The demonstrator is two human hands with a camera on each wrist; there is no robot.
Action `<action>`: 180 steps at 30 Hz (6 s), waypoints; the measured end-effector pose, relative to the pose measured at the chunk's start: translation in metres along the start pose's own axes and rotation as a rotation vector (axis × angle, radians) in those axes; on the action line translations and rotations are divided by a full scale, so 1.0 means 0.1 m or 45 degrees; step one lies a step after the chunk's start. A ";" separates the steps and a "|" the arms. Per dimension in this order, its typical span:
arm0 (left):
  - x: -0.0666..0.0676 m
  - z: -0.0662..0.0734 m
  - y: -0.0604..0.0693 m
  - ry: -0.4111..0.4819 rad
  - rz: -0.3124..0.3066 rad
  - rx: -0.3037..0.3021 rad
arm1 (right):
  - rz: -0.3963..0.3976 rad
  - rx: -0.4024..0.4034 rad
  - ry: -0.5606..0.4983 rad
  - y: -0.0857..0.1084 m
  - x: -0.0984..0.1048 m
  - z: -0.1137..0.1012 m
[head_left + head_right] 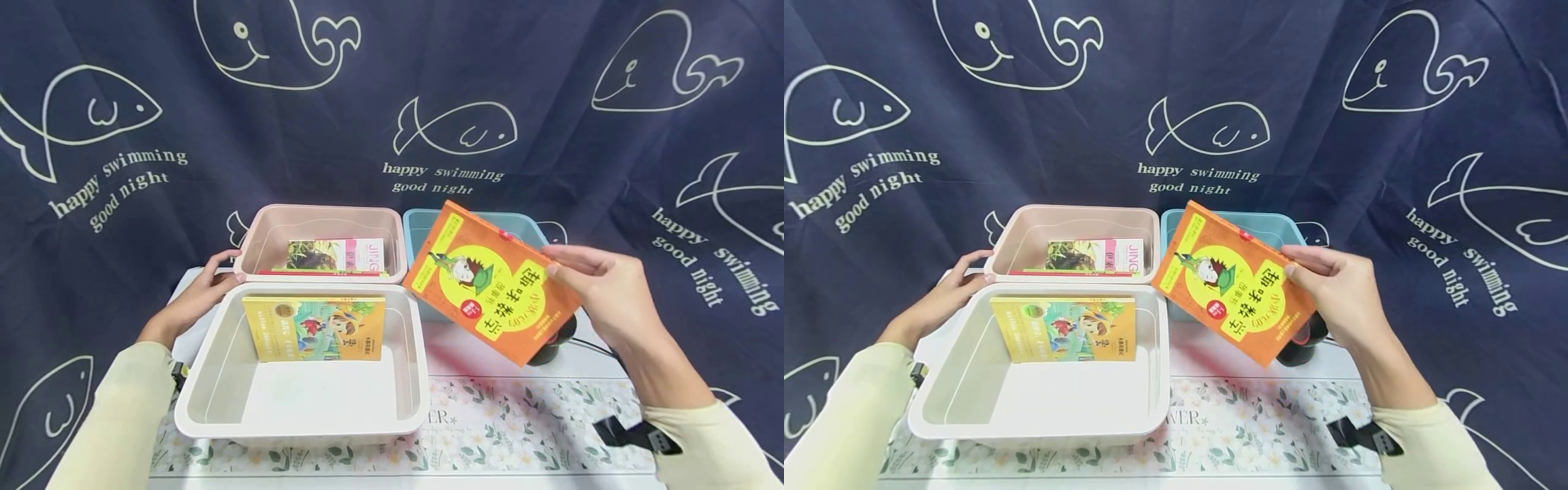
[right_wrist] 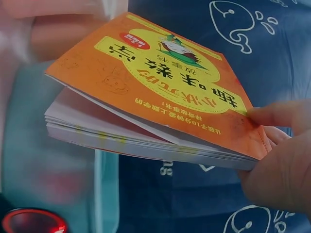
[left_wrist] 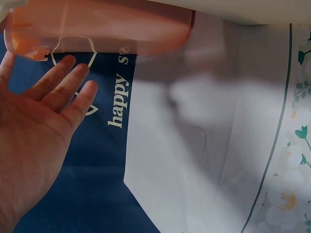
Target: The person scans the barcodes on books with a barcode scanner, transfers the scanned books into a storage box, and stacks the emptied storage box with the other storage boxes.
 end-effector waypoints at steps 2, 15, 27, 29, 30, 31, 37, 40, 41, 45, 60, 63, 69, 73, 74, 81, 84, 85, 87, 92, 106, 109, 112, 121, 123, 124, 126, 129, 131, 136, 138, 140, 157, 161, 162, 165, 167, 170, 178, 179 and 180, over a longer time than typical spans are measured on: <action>0.00 -0.01 -0.01 0.005 -0.003 -0.001 | -0.011 0.029 -0.012 -0.10 -0.07 -0.09; -0.02 -0.03 -0.02 0.003 -0.003 0.004 | -0.089 0.173 0.112 -0.74 -0.65 -0.43; 0.00 -0.01 0.00 -0.022 -0.001 0.002 | -0.257 0.206 -0.071 -1.22 -1.59 -0.56; -0.01 -0.01 -0.01 -0.015 -0.007 0.001 | -0.277 0.201 -0.064 -1.26 -1.74 -0.58; -0.01 0.00 -0.01 -0.007 -0.011 -0.001 | -0.287 0.204 -0.054 -1.28 -1.81 -0.59; -0.01 0.00 -0.01 -0.004 -0.013 -0.001 | -0.297 0.210 -0.047 -1.30 -1.88 -0.60; -0.01 -0.01 0.00 0.010 -0.003 0.007 | -0.342 0.281 -0.026 -1.38 -2.26 -0.62; -0.02 -0.01 0.01 0.024 -0.008 0.015 | -0.342 0.329 0.021 -1.40 -2.40 -0.58; -0.02 -0.01 0.01 0.026 -0.009 0.017 | -0.345 0.338 0.038 -1.40 -2.44 -0.56; -0.01 -0.02 0.01 0.033 -0.004 0.023 | -0.359 0.338 0.078 -1.41 -2.54 -0.46; 0.01 -0.01 -0.01 0.022 0.002 0.014 | -0.497 0.216 0.043 -1.23 -2.69 0.03; 0.00 -0.02 0.00 0.026 -0.001 0.022 | -0.566 0.171 0.058 -1.18 -2.75 0.16; 0.01 -0.04 0.00 0.009 0.006 0.029 | -0.661 0.101 0.097 -1.09 -2.86 0.40; 0.00 -0.04 -0.01 0.005 0.004 0.034 | -0.696 0.106 0.094 -1.07 -2.92 0.52; 0.00 -0.03 -0.01 0.005 0.002 0.034 | -0.705 0.114 0.095 -1.06 -2.93 0.54; 0.02 0.01 0.02 0.000 0.007 0.032 | -0.750 0.216 0.198 -1.03 -2.98 0.50; 0.01 0.01 0.02 0.017 0.008 0.024 | -0.736 0.254 0.224 -1.01 -2.97 0.48; 0.01 0.01 0.02 0.021 0.007 0.022 | -0.722 0.264 0.228 -1.00 -2.95 0.47; -0.01 0.01 0.02 0.022 0.006 0.020 | -0.679 0.275 0.229 -1.00 -2.90 0.46; -0.02 0.01 0.01 0.015 0.004 0.027 | -0.539 0.272 0.094 -0.98 -2.67 0.38; -0.01 0.02 0.02 0.018 0.000 0.022 | -0.645 0.063 -0.028 -0.29 -2.25 0.37; -0.01 0.01 0.01 0.008 -0.001 0.026 | -0.669 0.058 0.006 -0.21 -2.29 0.40; -0.02 -0.02 0.01 -0.011 -0.001 0.039 | -0.691 0.056 0.023 -0.18 -2.35 0.43; 0.00 -0.01 0.01 -0.005 0.008 0.043 | -0.772 0.098 0.086 -0.17 -2.51 0.43; 0.00 0.00 0.01 -0.005 0.006 0.044 | -0.788 0.102 0.111 -0.17 -2.55 0.44; 0.01 0.00 0.01 -0.005 0.005 0.045 | -0.798 0.104 0.121 -0.16 -2.57 0.44; 0.01 0.01 0.01 -0.002 0.003 0.044 | -0.817 0.112 0.156 -0.16 -2.63 0.43; 0.02 0.00 0.02 0.007 0.008 0.042 | -0.845 0.120 0.204 -0.14 -2.73 0.42; 0.02 0.00 0.02 0.015 0.010 0.039 | -0.869 0.116 0.228 -0.13 -2.80 0.42; -0.01 -0.01 0.00 0.027 0.008 0.034 | -0.921 0.087 0.244 -0.10 -2.96 0.48; -0.02 0.01 -0.01 0.029 0.007 0.032 | -0.930 0.073 0.243 -0.11 -2.99 0.51; -0.02 0.03 0.00 0.029 0.008 0.029 | -0.940 0.076 0.281 -0.12 -3.01 0.54; -0.03 0.05 -0.01 0.065 0.029 -0.004 | -0.894 0.117 0.148 -0.06 -2.95 0.42; -0.02 0.03 -0.01 0.028 0.031 0.014 | -0.882 0.214 0.085 -0.06 -2.88 0.26; -0.02 0.03 -0.01 0.020 0.029 0.020 | -0.873 0.231 0.080 -0.06 -2.85 0.21; -0.02 0.01 0.00 0.003 0.023 0.036 | -0.841 0.224 0.044 -0.07 -2.74 0.07; -0.02 0.00 0.01 0.006 0.021 0.042 | -0.816 0.196 0.010 -0.07 -2.65 -0.03; -0.01 0.00 0.02 0.002 0.024 0.036 | -0.774 0.169 -0.049 -0.09 -2.49 -0.19; 0.00 0.01 0.00 0.002 0.017 0.015 | -0.637 0.230 -0.162 -0.14 -1.98 -0.62; 0.01 0.01 0.00 -0.002 0.019 0.016 | -0.619 0.235 -0.173 -0.14 -1.92 -0.65; 0.01 0.01 -0.01 -0.008 0.021 0.019 | -0.601 0.237 -0.183 -0.14 -1.86 -0.69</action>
Point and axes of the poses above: each hand's wrist, its own y-axis away from the middle knuckle, its own x-axis out of the back of the hand, z = x × y, the point moved 7 cm from there along -y, towards the middle knuckle, and after that the axes turned 6 degrees about -y, right-handed, at the moved point
